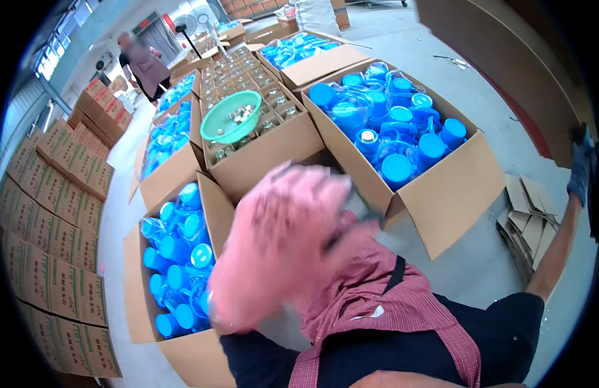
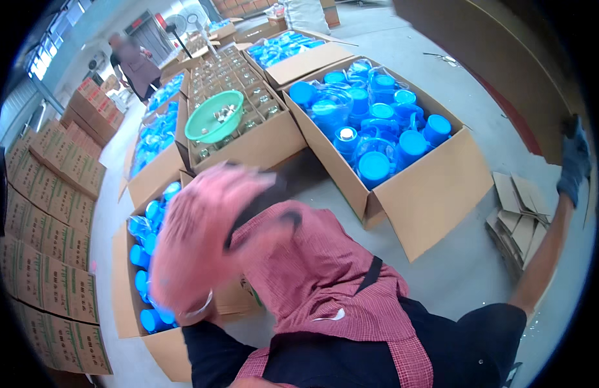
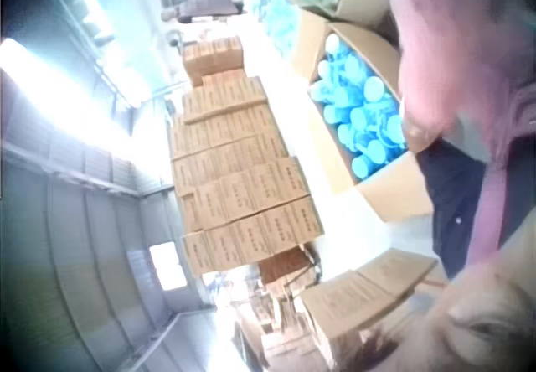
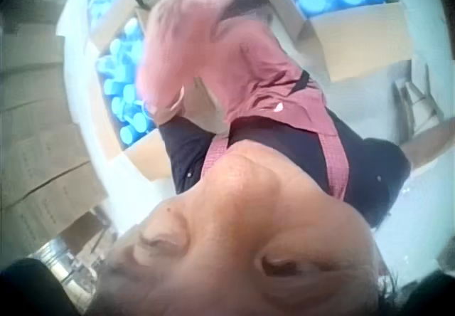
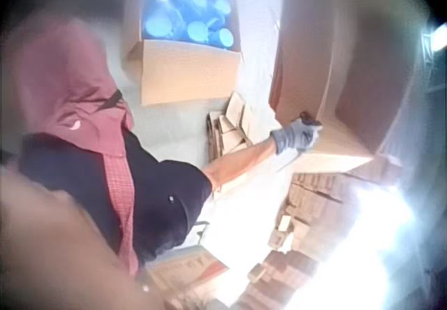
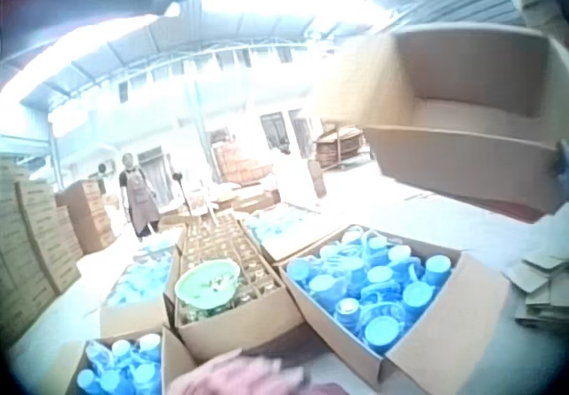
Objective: The person assembles blue thermos bottles by inserting stainless steel inner liners into blue plastic outer shells. They then place the assembled units into a cardboard box. The person is sitting on the floor surrounded by boxes of parts.
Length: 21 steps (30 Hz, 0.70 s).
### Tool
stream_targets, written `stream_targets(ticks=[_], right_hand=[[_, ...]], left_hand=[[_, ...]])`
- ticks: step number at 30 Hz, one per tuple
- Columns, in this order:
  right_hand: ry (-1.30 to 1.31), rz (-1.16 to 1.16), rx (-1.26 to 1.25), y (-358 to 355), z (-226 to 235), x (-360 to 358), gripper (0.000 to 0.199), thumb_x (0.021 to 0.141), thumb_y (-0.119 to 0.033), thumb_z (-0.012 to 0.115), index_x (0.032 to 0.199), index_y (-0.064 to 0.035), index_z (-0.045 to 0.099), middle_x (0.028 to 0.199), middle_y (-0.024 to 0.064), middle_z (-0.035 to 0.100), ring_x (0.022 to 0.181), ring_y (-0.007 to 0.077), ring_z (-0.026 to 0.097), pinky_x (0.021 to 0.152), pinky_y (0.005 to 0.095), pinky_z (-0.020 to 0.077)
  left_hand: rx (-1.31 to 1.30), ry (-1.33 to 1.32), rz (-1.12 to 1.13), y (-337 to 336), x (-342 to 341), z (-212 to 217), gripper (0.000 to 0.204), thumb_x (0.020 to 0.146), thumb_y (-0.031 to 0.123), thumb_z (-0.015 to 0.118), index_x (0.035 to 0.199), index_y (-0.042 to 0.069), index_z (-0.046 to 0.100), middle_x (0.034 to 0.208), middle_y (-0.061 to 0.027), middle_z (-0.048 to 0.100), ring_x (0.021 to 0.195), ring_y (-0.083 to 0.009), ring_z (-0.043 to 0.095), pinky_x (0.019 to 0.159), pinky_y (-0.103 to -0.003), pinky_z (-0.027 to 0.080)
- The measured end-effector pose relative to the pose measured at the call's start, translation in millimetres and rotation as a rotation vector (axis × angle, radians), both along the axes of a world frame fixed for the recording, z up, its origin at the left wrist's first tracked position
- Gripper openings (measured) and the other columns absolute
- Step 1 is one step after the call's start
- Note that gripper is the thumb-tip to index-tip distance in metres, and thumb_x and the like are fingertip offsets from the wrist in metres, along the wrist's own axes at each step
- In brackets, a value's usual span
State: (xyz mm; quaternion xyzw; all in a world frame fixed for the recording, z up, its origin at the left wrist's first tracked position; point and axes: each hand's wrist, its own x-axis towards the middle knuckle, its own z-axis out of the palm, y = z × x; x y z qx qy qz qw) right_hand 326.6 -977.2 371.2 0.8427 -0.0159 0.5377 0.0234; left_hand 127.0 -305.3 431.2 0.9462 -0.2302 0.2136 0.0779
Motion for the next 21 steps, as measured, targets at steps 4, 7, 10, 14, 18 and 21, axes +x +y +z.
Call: stream_targets(ticks=[4,7,10,14,18,21], right_hand=[[0.278,-0.519,-0.098,76,-32,106,0.048,0.086,-0.021,0.061,0.130,-0.0060,0.049,0.117,0.0176,0.061,0.105,0.0349,0.059,0.092,0.0461,0.0464],[0.259,-0.021,-0.106,191,-35,147,0.045,0.084,-0.027,0.064,0.123,-0.0059,0.055,0.115,0.0176,0.061,0.103,0.0347,0.060,0.089,0.0448,0.0475],[0.200,0.597,-0.128,326,-57,187,0.044,0.081,-0.031,0.065,0.118,-0.0067,0.059,0.111,0.0176,0.062,0.101,0.0346,0.060,0.087,0.0434,0.0479],[0.586,0.832,-0.235,562,-51,121,0.034,0.081,-0.035,0.065,0.100,-0.0068,0.062,0.099,0.0173,0.064,0.092,0.0351,0.062,0.079,0.0444,0.0475],[0.815,1.037,-0.411,722,-156,134,0.038,0.080,-0.042,0.060,0.095,-0.0080,0.065,0.089,0.0158,0.067,0.085,0.0335,0.065,0.077,0.0444,0.0514],[0.562,1.031,-0.596,783,-306,121,0.032,0.080,-0.035,0.057,0.083,-0.0035,0.064,0.094,0.0225,0.064,0.087,0.0347,0.062,0.079,0.0462,0.0490]], left_hand=[[0.223,0.304,0.253,-5,-61,61,0.040,0.081,0.026,0.067,0.114,0.006,0.061,0.100,-0.0167,0.065,0.090,-0.0291,0.065,0.085,-0.037,0.049],[0.065,0.221,0.602,98,-38,105,0.043,0.085,0.030,0.061,0.120,0.007,0.055,0.102,-0.0171,0.065,0.086,-0.0275,0.066,0.078,-0.036,0.052],[-0.257,-0.017,1.081,238,-53,183,0.047,0.089,0.034,0.056,0.126,0.007,0.050,0.104,-0.0175,0.065,0.083,-0.0259,0.068,0.072,-0.035,0.055],[-0.038,-0.240,1.425,370,-96,201,0.049,0.093,0.035,0.048,0.133,0.006,0.043,0.111,-0.0194,0.063,0.080,-0.0246,0.069,0.065,-0.035,0.057],[0.793,-0.172,1.181,416,-59,-19,0.058,0.093,0.042,0.045,0.134,0.001,0.042,0.125,-0.0215,0.054,0.103,-0.0332,0.055,0.085,-0.048,0.043],[0.900,0.110,0.958,389,-45,-245,0.069,0.092,0.052,0.044,0.134,-0.002,0.042,0.134,-0.0221,0.047,0.126,-0.0414,0.040,0.104,-0.059,0.029]])
